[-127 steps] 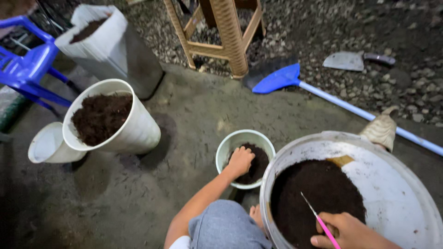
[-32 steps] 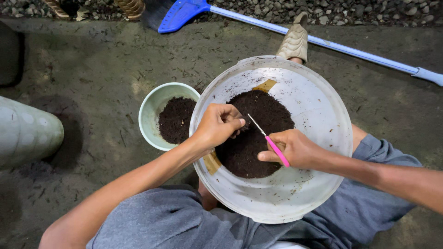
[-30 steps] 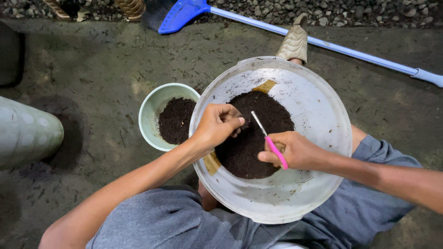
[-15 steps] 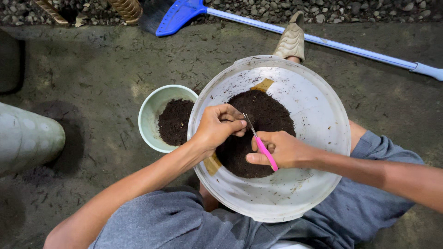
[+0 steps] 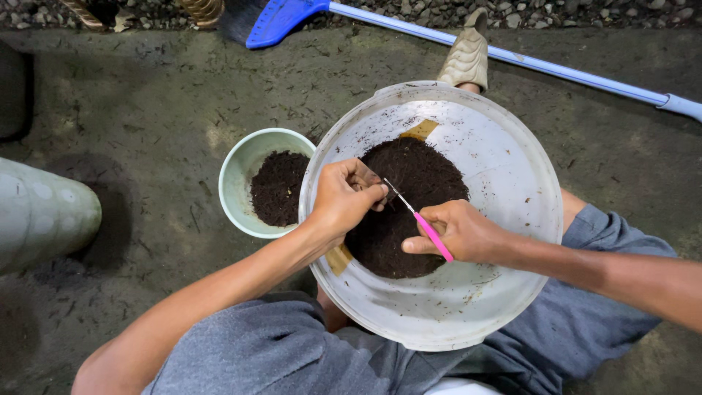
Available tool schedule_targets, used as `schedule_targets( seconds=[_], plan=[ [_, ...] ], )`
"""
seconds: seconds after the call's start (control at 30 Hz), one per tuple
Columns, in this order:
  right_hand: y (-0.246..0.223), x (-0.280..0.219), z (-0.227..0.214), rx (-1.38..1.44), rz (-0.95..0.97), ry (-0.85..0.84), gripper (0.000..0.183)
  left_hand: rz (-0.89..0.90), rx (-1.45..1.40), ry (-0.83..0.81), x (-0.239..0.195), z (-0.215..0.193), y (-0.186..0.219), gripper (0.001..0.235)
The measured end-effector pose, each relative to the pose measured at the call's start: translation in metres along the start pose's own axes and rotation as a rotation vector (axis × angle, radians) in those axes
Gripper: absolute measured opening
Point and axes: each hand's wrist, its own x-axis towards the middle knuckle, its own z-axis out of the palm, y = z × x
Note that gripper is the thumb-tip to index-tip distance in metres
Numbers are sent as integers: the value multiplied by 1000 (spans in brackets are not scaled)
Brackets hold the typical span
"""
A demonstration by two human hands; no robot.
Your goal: The person sits on the ground and uses pink scissors to cut small root-like pieces from a pile of dark soil in a white bucket. The cut pieces are placed into a smaller bowl beside the bucket. The person repeats this process throughout the clip.
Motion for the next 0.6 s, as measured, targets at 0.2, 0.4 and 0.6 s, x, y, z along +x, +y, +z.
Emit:
schedule_targets(
  seconds=[0.2,0.4,0.6],
  plan=[
    [-11,-5,-1,2,-15,-19,41,16,17,-42,-2,2,0,15],
    [-16,-1,-6,8,-41,-50,43,30,93,-32,-4,3,0,18],
    [-3,-2,-8,-63,14,8,46,112,183,-13,-4,0,5,11]
  ],
)
